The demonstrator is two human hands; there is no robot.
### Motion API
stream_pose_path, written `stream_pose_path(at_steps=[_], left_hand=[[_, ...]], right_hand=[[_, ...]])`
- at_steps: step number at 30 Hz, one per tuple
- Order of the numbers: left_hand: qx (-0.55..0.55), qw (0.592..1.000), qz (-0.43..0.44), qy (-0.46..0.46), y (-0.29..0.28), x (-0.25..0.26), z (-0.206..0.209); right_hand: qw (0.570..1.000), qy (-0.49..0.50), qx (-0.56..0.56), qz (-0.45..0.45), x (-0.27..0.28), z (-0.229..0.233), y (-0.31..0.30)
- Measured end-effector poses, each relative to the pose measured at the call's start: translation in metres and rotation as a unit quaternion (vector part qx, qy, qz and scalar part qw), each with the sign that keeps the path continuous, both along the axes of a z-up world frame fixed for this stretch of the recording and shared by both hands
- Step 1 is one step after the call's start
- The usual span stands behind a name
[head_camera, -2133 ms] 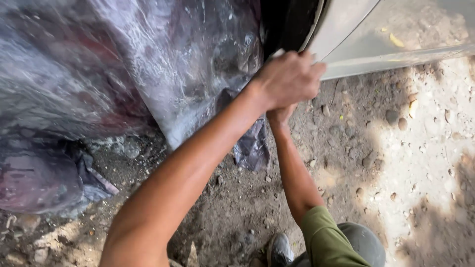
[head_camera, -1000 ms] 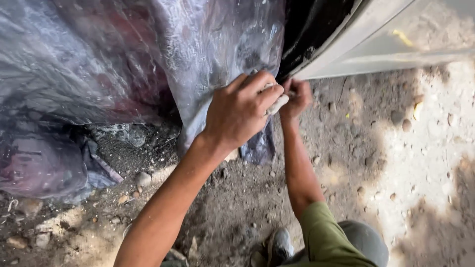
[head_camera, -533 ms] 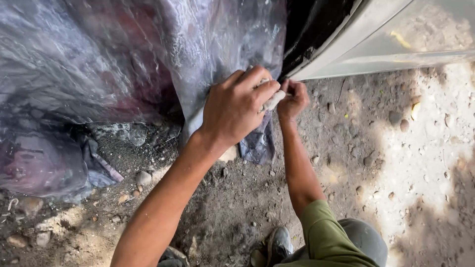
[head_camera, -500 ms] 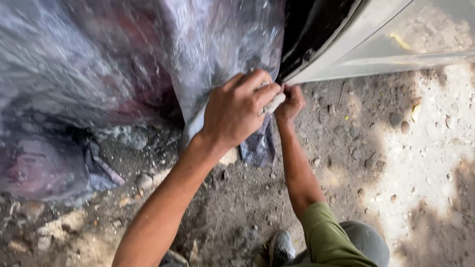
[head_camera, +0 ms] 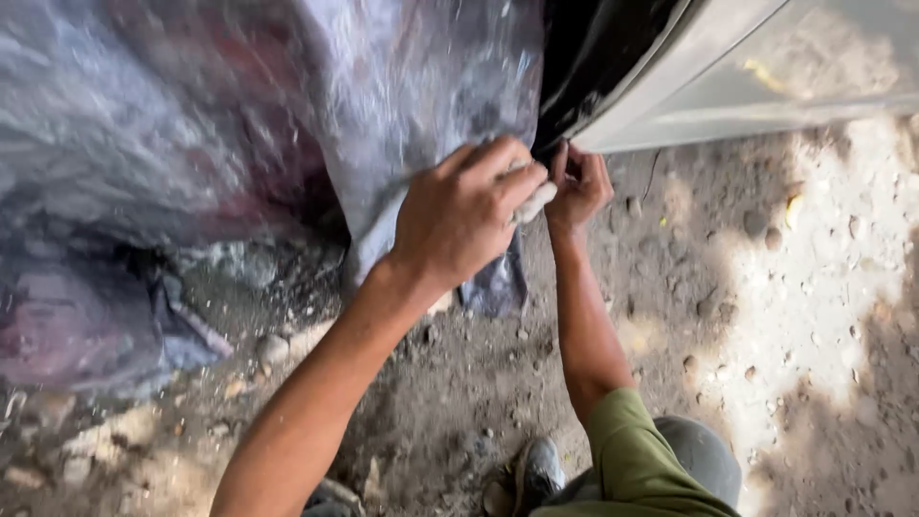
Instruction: The person sands the lower side panel of a white car using a sanding block. They hold a cloth in one hand to protect the adjacent wheel area while sanding the bodywork with the other hand.
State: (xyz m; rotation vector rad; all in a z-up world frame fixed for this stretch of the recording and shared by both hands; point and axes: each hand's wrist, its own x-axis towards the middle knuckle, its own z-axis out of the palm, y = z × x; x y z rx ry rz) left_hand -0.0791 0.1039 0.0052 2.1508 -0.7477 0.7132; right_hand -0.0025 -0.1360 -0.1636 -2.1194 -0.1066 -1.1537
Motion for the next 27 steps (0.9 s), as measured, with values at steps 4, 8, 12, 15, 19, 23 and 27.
stream_pose_path(at_steps=[4, 8, 12, 15, 19, 23, 27], left_hand=[[0.002, 1.0, -0.013, -0.005, -0.001, -0.002, 0.006], [-0.003, 1.0, -0.014, 0.016, 0.001, -0.004, 0.001], [0.013, 1.0, -0.016, 0.012, 0.002, -0.003, 0.011], [0.014, 0.998, -0.026, 0.05, 0.005, 0.007, 0.005], [0.016, 0.997, -0.024, 0.073, 0.002, 0.011, 0.007], [0.002, 0.999, -0.029, 0.045, -0.001, 0.01, 0.005], [0.003, 0.995, -0.052, 0.086, -0.004, -0.002, 0.005]], right_hand=[[0.999, 0.021, -0.024, 0.028, 0.011, -0.021, -0.009], [0.999, 0.028, 0.004, 0.029, 0.001, -0.012, 0.001], [0.999, 0.036, -0.008, 0.021, 0.026, -0.074, -0.03], [0.998, -0.004, -0.058, 0.03, 0.004, 0.037, -0.003], [0.998, 0.013, -0.043, 0.034, 0.013, 0.059, 0.001], [0.998, -0.033, -0.045, 0.028, 0.002, 0.082, -0.008], [0.995, -0.023, -0.089, -0.027, -0.038, 0.123, -0.022]])
